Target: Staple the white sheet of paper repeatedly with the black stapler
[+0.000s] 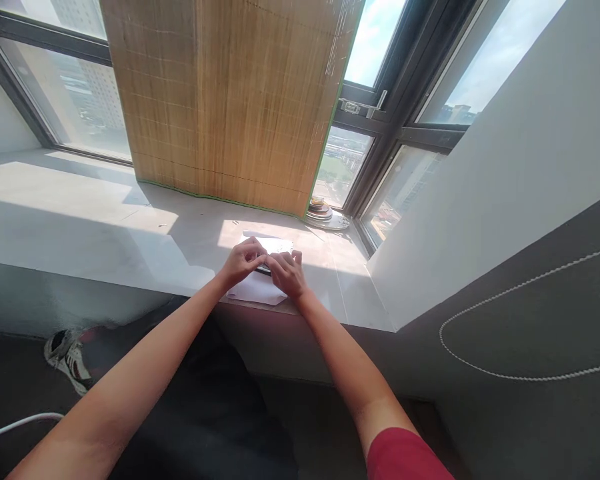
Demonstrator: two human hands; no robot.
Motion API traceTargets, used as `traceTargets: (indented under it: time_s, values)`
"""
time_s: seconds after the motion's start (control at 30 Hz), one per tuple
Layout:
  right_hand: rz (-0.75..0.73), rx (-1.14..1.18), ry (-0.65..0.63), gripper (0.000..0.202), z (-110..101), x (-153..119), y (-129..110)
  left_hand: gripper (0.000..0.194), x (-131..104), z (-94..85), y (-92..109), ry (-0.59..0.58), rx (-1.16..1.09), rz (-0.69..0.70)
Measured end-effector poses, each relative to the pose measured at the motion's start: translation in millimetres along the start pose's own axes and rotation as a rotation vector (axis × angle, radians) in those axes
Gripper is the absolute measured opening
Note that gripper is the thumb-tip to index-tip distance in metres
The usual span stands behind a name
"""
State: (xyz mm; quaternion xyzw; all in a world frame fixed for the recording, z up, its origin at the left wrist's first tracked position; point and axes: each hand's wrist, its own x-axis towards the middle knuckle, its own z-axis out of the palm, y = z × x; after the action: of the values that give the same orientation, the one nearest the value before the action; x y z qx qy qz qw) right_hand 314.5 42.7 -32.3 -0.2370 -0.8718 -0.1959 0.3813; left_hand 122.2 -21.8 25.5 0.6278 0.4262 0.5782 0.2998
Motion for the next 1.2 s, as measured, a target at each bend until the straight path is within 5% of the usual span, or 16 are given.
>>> traceTargets:
  time_s: [0.13,0.27,0.4,0.5,0.63,0.7,0.83,1.0,1.2]
  values:
    - [0.042,0.032,0.054,0.013,0.0,-0.4,0.4,0.014,0.1,-0.4,1.6,0.043,-0.006,0.003]
    - [0.234,0.066,0.167,0.014,0.8,4.7,16.3,0.022,1.1,-5.5,-1.3,0.252,0.027,-0.033]
    - [0.455,0.038,0.178,0.023,4.6,19.5,64.8,0.027,5.3,-12.2,-8.7,0.472,0.153,-0.008]
    - [0.648,0.014,0.014,0.023,15.0,26.2,107.9,0.025,7.7,-14.5,-14.8,0.540,0.199,-0.014]
    - [0.859,0.019,-0.345,0.020,37.9,20.1,138.8,0.025,10.2,-18.2,-21.5,0.541,0.234,-0.030]
    - [0.883,0.006,-0.428,0.019,48.4,15.0,142.2,0.025,16.2,-24.6,-27.0,0.545,0.283,-0.029]
    - [0.863,-0.019,-0.436,0.023,59.7,8.4,143.4,0.026,45.5,-50.0,-51.5,0.567,0.422,-0.080]
    - [0.868,0.006,-0.425,0.023,62.0,5.1,149.1,0.033,88.8,-87.7,-97.9,0.431,0.599,-0.361]
    - [0.918,0.088,-0.369,0.027,61.2,2.8,156.0,0.019,119.7,-109.4,-139.6,0.252,0.866,-0.271]
